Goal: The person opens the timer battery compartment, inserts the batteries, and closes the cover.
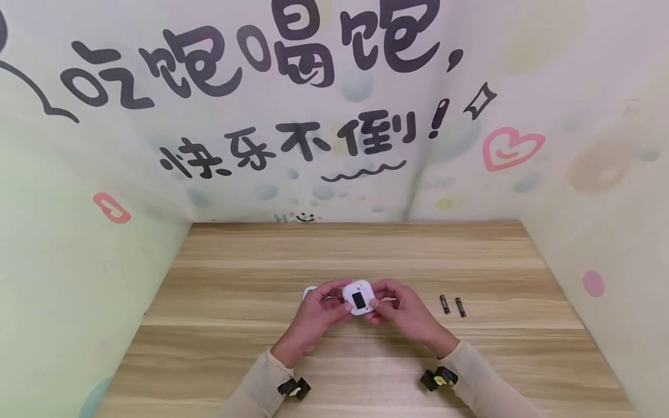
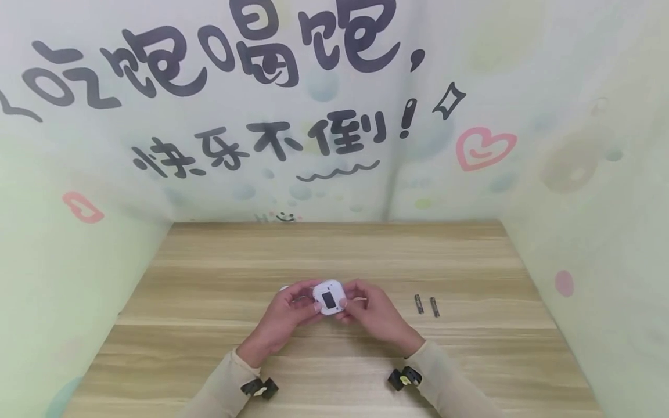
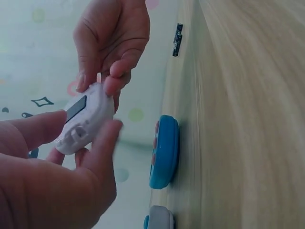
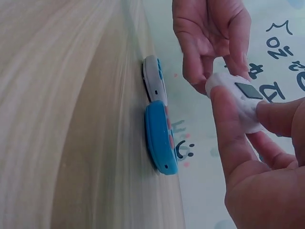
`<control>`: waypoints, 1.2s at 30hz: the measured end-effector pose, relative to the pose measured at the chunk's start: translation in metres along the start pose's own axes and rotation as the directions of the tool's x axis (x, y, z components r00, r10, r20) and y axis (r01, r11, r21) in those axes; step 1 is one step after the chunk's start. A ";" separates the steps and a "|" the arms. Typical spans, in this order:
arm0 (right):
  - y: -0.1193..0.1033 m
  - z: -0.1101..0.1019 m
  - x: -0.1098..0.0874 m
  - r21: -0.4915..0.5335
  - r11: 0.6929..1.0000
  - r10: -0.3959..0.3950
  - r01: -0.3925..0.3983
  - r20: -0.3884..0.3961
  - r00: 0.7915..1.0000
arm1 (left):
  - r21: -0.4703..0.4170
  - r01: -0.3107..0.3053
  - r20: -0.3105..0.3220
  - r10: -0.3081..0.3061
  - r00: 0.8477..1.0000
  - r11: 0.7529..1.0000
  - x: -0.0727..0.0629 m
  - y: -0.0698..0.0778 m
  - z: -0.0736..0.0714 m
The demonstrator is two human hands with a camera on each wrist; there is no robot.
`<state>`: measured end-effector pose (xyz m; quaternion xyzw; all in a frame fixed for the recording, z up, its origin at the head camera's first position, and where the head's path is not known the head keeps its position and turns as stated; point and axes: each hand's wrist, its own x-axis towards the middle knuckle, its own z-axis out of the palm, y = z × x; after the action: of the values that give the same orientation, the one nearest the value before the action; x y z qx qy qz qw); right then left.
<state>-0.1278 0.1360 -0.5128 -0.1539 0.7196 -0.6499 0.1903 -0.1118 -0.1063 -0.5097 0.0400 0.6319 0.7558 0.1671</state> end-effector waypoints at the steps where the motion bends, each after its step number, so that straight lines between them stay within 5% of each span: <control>1: -0.001 -0.001 0.000 0.010 1.000 -0.008 0.008 -0.014 1.000 | 0.014 -0.012 -0.003 0.012 1.000 1.000 0.000 0.000 0.000; 8: -0.007 -0.008 -0.002 0.009 0.998 -0.055 0.056 -0.058 0.997 | 0.074 -0.043 0.005 0.043 0.999 0.996 -0.002 0.005 0.001; 14: -0.009 -0.010 -0.001 -0.101 0.993 -0.076 0.066 -0.096 0.992 | 0.053 -0.059 0.003 0.059 0.998 0.997 -0.001 0.009 0.005; 26: -0.009 -0.020 -0.002 -0.297 0.950 -0.110 0.092 -0.044 0.993 | 0.176 -0.079 0.031 0.075 0.997 0.981 0.010 0.004 0.017; 32: -0.006 -0.026 -0.004 -0.380 0.918 -0.145 0.119 -0.042 0.989 | 0.349 -0.079 0.055 0.063 0.996 0.934 0.015 0.003 0.024; 36: -0.004 -0.031 -0.006 -0.448 0.886 -0.154 0.119 -0.042 0.987 | 0.513 -0.106 0.061 0.087 0.994 0.852 0.022 0.001 0.028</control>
<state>-0.1377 0.1656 -0.5060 -0.2186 0.8428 -0.4858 0.0764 -0.1246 -0.0733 -0.5062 0.1282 0.8053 0.5656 0.1233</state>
